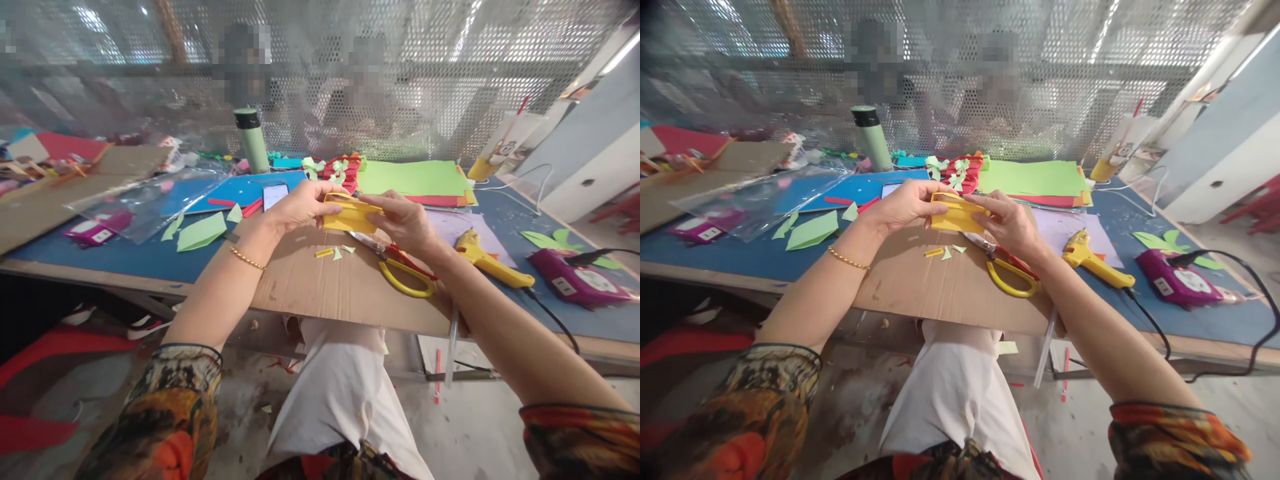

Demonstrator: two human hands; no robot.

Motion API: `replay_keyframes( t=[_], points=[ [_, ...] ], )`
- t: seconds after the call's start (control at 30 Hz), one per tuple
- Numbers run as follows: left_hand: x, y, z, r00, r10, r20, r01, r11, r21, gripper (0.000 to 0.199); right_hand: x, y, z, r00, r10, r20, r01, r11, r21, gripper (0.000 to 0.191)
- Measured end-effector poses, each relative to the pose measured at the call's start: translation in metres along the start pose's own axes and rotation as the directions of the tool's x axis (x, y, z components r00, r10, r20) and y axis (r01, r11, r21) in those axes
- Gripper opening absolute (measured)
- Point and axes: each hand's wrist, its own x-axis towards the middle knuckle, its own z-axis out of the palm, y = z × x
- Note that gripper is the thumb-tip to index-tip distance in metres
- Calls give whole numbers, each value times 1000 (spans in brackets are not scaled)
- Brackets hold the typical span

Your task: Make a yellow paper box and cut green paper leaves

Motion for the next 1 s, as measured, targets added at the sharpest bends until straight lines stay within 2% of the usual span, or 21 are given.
replay_keyframes(
  t=[0.13, 0.3, 0.47, 0.6, 0.77, 0.9, 1.0],
  points=[
    [-1, 3, 0, 1000, 1, -22, -2, 998, -59, 43, -3, -2, -9, 993, 116, 3, -115, 980, 160, 40],
    [0, 6, 4, 988, 60, -142, -73, 993, -88, 54, -2, 7, -20, 955, 272, -117, -211, 904, 373, 46],
    [-2, 6, 29, 984, 111, -139, -125, 988, -95, 60, 0, 10, -26, 939, 294, -178, -178, 859, 480, 49],
    [-7, 7, 49, 965, 187, -182, -203, 977, -73, 50, -3, 9, -24, 941, 296, -165, -176, 842, 510, 43],
    [-15, 10, 62, 877, 373, -303, -367, 927, 79, 39, -6, 13, -25, 949, 300, -99, -181, 773, 609, 38],
    [-17, 5, 68, 807, 511, -295, -493, 859, 140, 33, -7, 15, -29, 955, 280, -100, -159, 763, 626, 41],
    [-15, -2, 69, 716, 644, -270, -595, 765, 248, 28, -6, 11, -30, 950, 297, -90, -161, 719, 676, 42]
  ],
)
